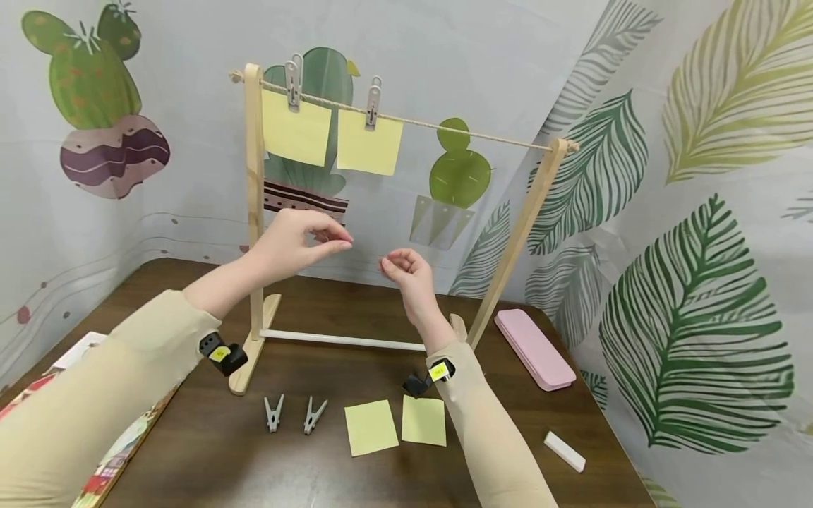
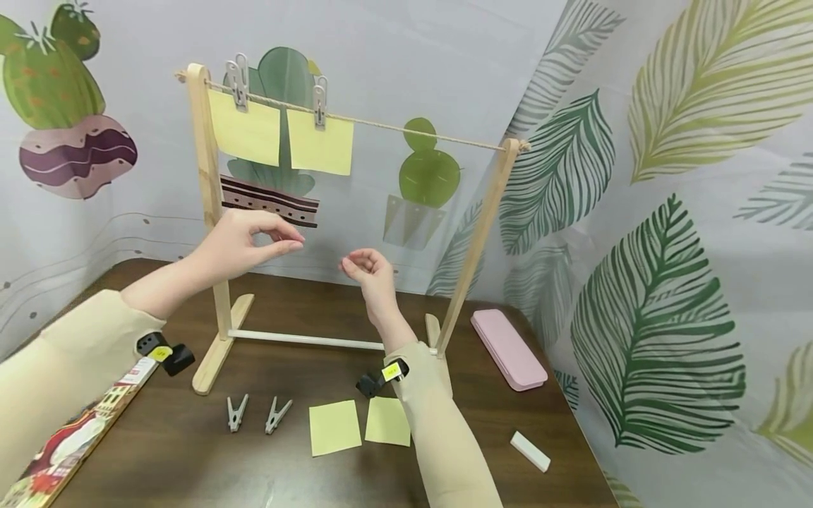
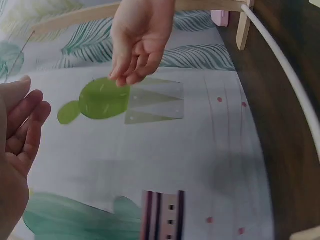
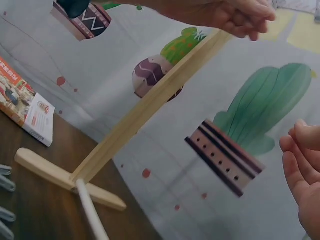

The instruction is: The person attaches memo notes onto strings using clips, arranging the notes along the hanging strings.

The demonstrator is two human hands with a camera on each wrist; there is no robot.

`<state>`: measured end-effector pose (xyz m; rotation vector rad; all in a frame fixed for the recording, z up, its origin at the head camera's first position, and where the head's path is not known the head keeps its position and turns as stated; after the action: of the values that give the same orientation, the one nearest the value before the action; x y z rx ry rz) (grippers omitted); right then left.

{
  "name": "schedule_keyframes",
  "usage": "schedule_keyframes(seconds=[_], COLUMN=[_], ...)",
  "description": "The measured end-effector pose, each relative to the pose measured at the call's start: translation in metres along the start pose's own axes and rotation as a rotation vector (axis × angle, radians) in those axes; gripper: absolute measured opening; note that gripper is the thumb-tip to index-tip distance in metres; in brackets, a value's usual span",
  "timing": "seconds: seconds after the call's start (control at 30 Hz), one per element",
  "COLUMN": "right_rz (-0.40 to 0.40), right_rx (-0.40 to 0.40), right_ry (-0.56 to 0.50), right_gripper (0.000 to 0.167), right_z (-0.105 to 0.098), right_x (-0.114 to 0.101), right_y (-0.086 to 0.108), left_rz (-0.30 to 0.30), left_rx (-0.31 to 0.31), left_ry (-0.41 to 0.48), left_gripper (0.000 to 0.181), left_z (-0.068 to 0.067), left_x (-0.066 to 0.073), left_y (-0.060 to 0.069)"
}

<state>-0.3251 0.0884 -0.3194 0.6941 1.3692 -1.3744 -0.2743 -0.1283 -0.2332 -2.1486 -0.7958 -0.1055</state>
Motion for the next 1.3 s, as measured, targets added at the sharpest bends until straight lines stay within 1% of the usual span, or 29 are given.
schedule_keyframes(seconds=[0.1,0.2,0.3,0.33,0.47,0.57,0.63,0.73,0.83,0.93,1.0,1.1,1.17,1.23,1.3], right_rz=[0.030,0.074,0.115,0.128,0.163,0.184,0.205,0.234,0.248,0.256,0.261,0.256,0.250,0.247,0.252], right_rx=[0.003,-0.002,-0.021,-0.027,-0.063,-0.102,-0.134,-0.175,-0.207,-0.250,-0.289,-0.351,-0.384,-0.408,-0.434], right_ry=[0.016,0.024,0.037,0.048,0.121,0.183,0.219,0.268,0.319,0.376,0.411,0.454,0.483,0.513,0.541], right_gripper=[0.020,0.018,0.009,0.012,0.030,0.033,0.032,0.034,0.037,0.041,0.041,0.039,0.036,0.035,0.035], right_z=[-0.007,-0.014,-0.021,-0.023,-0.031,-0.035,-0.038,-0.040,-0.040,-0.040,-0.038,-0.032,-0.027,-0.022,-0.018], right_x=[0.013,0.025,0.038,0.042,0.056,0.066,0.071,0.078,0.083,0.086,0.086,0.076,0.068,0.062,0.061], right_y=[0.009,0.018,0.025,0.028,0.038,0.047,0.053,0.061,0.066,0.070,0.074,0.083,0.090,0.096,0.100], left_rz=[-0.075,-0.157,-0.242,-0.271,-0.377,-0.455,-0.485,-0.500,-0.511,-0.537,-0.548,-0.545,-0.533,-0.518,-0.498], left_rx=[0.002,-0.026,-0.052,-0.054,-0.057,-0.063,-0.078,-0.117,-0.165,-0.222,-0.271,-0.352,-0.393,-0.427,-0.458], left_ry=[0.019,0.063,0.118,0.137,0.208,0.269,0.297,0.307,0.314,0.332,0.338,0.343,0.351,0.373,0.423], left_gripper=[0.007,0.008,0.010,0.011,0.015,0.018,0.019,0.019,0.018,0.021,0.024,0.028,0.031,0.032,0.035], left_z=[0.006,0.013,0.020,0.022,0.033,0.043,0.050,0.061,0.070,0.074,0.076,0.077,0.078,0.079,0.079], left_x=[-0.009,-0.015,-0.019,-0.021,-0.033,-0.042,-0.049,-0.058,-0.068,-0.076,-0.079,-0.083,-0.085,-0.087,-0.088], left_y=[0.016,0.033,0.050,0.056,0.078,0.095,0.106,0.122,0.134,0.143,0.148,0.155,0.160,0.164,0.169])
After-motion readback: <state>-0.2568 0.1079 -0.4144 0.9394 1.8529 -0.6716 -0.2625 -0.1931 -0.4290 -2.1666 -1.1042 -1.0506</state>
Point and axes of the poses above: each hand's wrist, its own y-axis away from the middle knuckle, its own z-axis out of the palm, x = y × z, the point moved 1 cm from there along -y, towards the middle knuckle, and after that the axes turned 3 degrees about -x, right-handed, at the moved point
